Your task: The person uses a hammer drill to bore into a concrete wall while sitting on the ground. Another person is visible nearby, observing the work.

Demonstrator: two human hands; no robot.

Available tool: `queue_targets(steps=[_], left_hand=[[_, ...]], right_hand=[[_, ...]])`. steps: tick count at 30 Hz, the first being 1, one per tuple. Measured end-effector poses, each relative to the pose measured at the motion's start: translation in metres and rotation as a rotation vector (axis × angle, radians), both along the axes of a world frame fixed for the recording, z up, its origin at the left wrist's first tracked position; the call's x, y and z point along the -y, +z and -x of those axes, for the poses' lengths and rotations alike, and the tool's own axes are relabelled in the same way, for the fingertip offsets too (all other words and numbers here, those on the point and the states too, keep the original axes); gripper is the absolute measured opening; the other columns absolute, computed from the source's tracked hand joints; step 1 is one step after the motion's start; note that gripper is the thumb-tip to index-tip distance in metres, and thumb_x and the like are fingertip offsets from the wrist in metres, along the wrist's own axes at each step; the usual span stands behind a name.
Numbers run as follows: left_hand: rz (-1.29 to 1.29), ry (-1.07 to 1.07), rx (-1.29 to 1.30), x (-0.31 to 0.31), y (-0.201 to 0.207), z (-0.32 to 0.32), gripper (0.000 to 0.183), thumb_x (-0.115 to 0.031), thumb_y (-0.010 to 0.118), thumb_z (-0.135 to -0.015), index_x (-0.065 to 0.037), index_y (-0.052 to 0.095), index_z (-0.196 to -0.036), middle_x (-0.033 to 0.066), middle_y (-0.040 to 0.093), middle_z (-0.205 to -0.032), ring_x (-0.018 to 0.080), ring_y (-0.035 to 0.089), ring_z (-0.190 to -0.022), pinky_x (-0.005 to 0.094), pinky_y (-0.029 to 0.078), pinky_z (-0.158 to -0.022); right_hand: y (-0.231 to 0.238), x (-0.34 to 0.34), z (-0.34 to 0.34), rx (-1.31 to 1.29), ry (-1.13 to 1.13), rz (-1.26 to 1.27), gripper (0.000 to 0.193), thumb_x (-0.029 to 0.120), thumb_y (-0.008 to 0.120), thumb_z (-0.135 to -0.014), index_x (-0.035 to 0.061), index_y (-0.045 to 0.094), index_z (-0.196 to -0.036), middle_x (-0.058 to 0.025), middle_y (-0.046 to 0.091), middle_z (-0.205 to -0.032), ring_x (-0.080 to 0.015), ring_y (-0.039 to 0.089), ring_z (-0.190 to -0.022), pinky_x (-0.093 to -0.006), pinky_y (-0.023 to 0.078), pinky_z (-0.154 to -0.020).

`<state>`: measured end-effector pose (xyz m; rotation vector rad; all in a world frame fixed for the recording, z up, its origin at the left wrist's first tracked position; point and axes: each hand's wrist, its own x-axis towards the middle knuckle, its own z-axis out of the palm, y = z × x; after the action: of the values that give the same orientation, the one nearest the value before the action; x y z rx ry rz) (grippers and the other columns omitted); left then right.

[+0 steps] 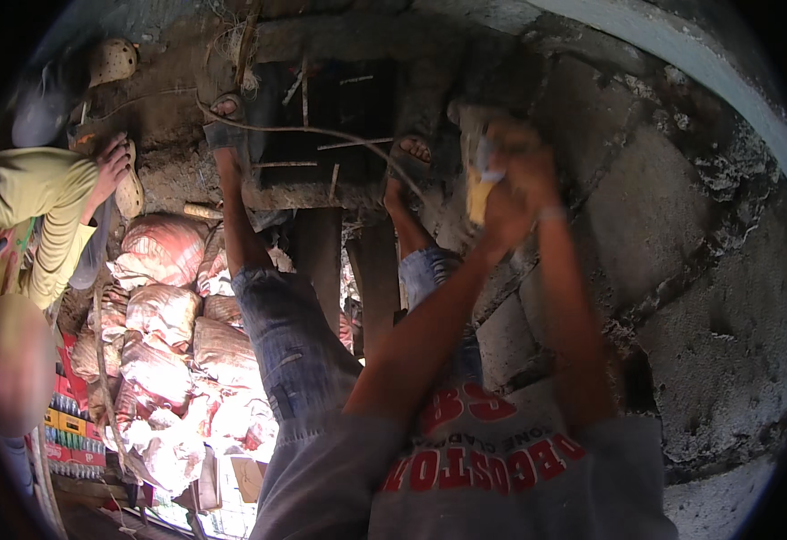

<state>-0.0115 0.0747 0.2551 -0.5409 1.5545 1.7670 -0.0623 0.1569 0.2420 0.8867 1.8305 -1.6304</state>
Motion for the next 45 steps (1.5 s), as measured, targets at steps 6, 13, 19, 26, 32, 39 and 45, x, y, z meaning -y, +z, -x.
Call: queue_targets(steps=[6,13,19,26,32,39,45], left_hand=[[0.15,-0.532,0.213,0.066,0.027,-0.117,0.067,-0.031,0.063,-0.082,0.0,0.041,-0.137,0.0267,0.054,-0.125,0.0422,0.048,-0.122,0.0453,0.04,-0.1],[0.086,-0.628,0.171,0.086,0.058,-0.164,0.058,-0.028,0.062,-0.081,-0.002,0.045,-0.131,0.0271,0.056,-0.121,0.0433,0.054,-0.112,0.049,0.044,-0.092],[0.075,-0.741,0.098,0.103,0.08,-0.096,0.066,-0.032,0.069,-0.075,-0.002,0.046,-0.129,0.0286,0.062,-0.102,0.0449,0.061,-0.096,0.0502,0.049,-0.082],[0.236,-1.145,-0.776,0.187,0.049,-0.038,0.067,-0.036,0.069,-0.068,-0.002,0.053,-0.124,0.0216,0.065,-0.092,0.0402,0.064,-0.091,0.049,0.049,-0.082],[0.049,-1.309,-0.805,0.215,0.009,0.037,0.053,-0.033,0.072,-0.064,-0.006,0.063,-0.108,0.0198,0.066,-0.089,0.0393,0.063,-0.092,0.0465,0.05,-0.081],[0.096,-1.433,-0.312,0.195,0.023,0.063,0.057,-0.028,0.075,-0.063,-0.003,0.06,-0.112,0.0246,0.067,-0.092,0.0427,0.064,-0.089,0.0478,0.051,-0.078],[-0.059,-1.289,-0.344,0.186,0.021,0.035,0.06,-0.024,0.073,-0.063,-0.004,0.055,-0.117,0.0238,0.063,-0.104,0.0411,0.061,-0.099,0.0468,0.05,-0.085]], right_hand=[[0.038,0.051,-0.181,0.275,-0.424,-0.256,0.031,0.002,0.072,-0.081,0.0024,0.065,-0.111,-0.0035,0.068,-0.104,-0.0123,0.064,-0.088,-0.0283,0.052,-0.08],[0.1,0.078,-0.158,0.221,-0.207,-0.378,0.022,0.001,0.071,-0.081,-0.0031,0.067,-0.103,-0.0089,0.068,-0.105,-0.0127,0.064,-0.09,-0.0301,0.052,-0.083],[0.12,0.093,-0.137,0.145,-0.732,-0.263,0.021,-0.003,0.069,-0.078,-0.0021,0.067,-0.099,-0.0064,0.069,-0.099,-0.0145,0.064,-0.091,-0.0296,0.05,-0.082],[0.105,0.18,-0.117,0.076,-1.253,-0.168,0.029,-0.002,0.069,-0.082,-0.0013,0.063,-0.11,-0.0078,0.067,-0.105,-0.0155,0.065,-0.091,-0.0295,0.051,-0.083],[0.033,0.243,-0.096,-0.077,-1.502,-0.211,0.03,0.003,0.071,-0.082,-0.0019,0.063,-0.111,-0.0081,0.067,-0.102,-0.0156,0.063,-0.09,-0.0285,0.05,-0.083],[0.058,0.219,-0.063,-0.065,-1.626,-0.107,0.024,0.0,0.065,-0.084,-0.0027,0.06,-0.107,-0.0096,0.067,-0.095,-0.0182,0.066,-0.087,-0.0317,0.054,-0.076],[0.072,0.19,-0.064,0.209,-1.551,-0.191,0.017,0.006,0.067,-0.084,0.002,0.06,-0.1,-0.0047,0.062,-0.076,-0.0167,0.063,-0.064,-0.03,0.052,-0.061]])
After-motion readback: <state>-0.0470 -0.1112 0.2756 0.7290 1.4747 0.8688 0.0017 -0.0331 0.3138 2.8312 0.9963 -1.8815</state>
